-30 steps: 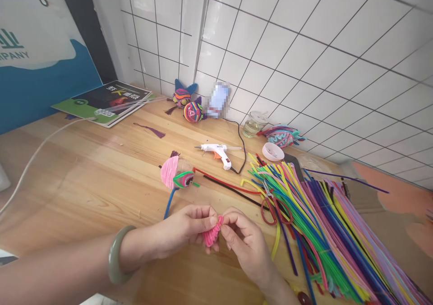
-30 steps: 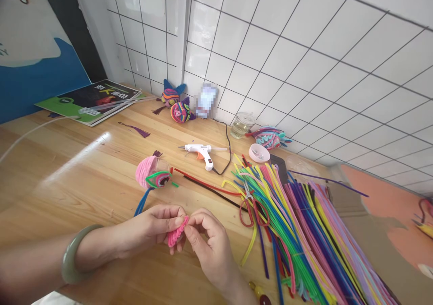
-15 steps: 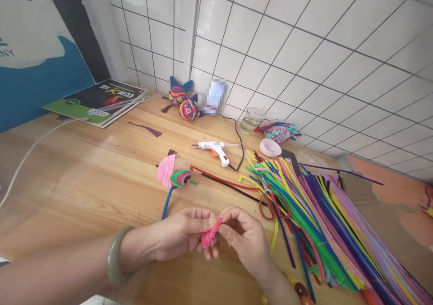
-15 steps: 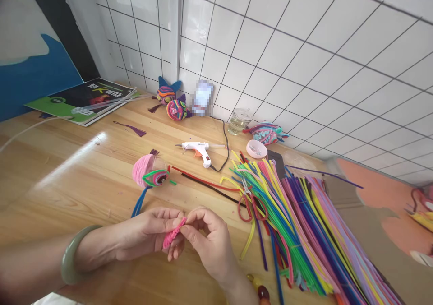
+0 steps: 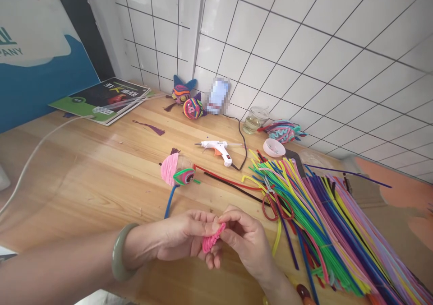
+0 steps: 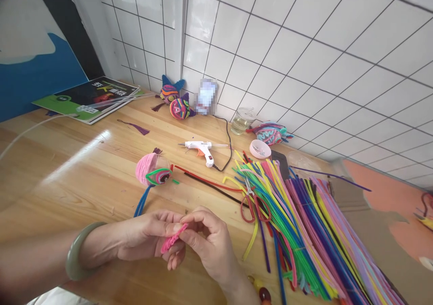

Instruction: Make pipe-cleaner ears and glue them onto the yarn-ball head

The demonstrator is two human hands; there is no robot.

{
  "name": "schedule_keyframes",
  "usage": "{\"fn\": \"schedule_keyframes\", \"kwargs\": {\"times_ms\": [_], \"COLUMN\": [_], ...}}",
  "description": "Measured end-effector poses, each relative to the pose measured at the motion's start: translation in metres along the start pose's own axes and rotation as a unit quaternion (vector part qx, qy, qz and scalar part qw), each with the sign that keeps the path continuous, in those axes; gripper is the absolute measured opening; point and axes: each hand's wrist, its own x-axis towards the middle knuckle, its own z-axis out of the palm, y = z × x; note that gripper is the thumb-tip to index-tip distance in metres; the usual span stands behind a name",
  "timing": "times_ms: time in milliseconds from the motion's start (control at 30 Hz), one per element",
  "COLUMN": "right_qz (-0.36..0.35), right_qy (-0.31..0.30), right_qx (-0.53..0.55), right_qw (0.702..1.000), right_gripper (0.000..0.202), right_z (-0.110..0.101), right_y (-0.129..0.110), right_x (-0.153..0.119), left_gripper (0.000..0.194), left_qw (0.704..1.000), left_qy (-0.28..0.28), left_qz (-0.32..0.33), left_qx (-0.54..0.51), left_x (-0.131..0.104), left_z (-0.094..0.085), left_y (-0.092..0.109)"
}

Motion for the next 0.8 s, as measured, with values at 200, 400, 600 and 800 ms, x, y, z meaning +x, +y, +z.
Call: {"fn": "schedule_keyframes", "kwargs": {"times_ms": [200,400,600,800], "right_qz": [-0.049,-0.048,-0.026,0.045], "right_qy": [0.005,0.033,0.082,0.102], "right_qx": [-0.054,-0.108,-0.163,-0.189], "right_qw": [0.997,0.992,0.983,0.976], "right_gripper": [0.009,0.009,0.017,0.029], "right_z": [0.003,0.003,0.002,0.003], "right_y": [-0.004,-0.007,-0.004,-0.002], "right_x": [-0.003,-0.004,0.000,0.002], "left_gripper": [0.025,0.024,0.022,0.022], "left_qw": [1.000,0.989,0.921,0.869], "left_qy": [-0.012,0.065,0.186,0.199], "left_qz": [-0.022,0.076,0.203,0.209], "left_qx": [0.013,0.108,0.276,0.401], "left_x": [-0.001,0.003,-0.003,-0.005], "left_z": [0.001,-0.001,0.006,0.008], "left_y": [-0.001,-0.006,0.003,0.006]}}
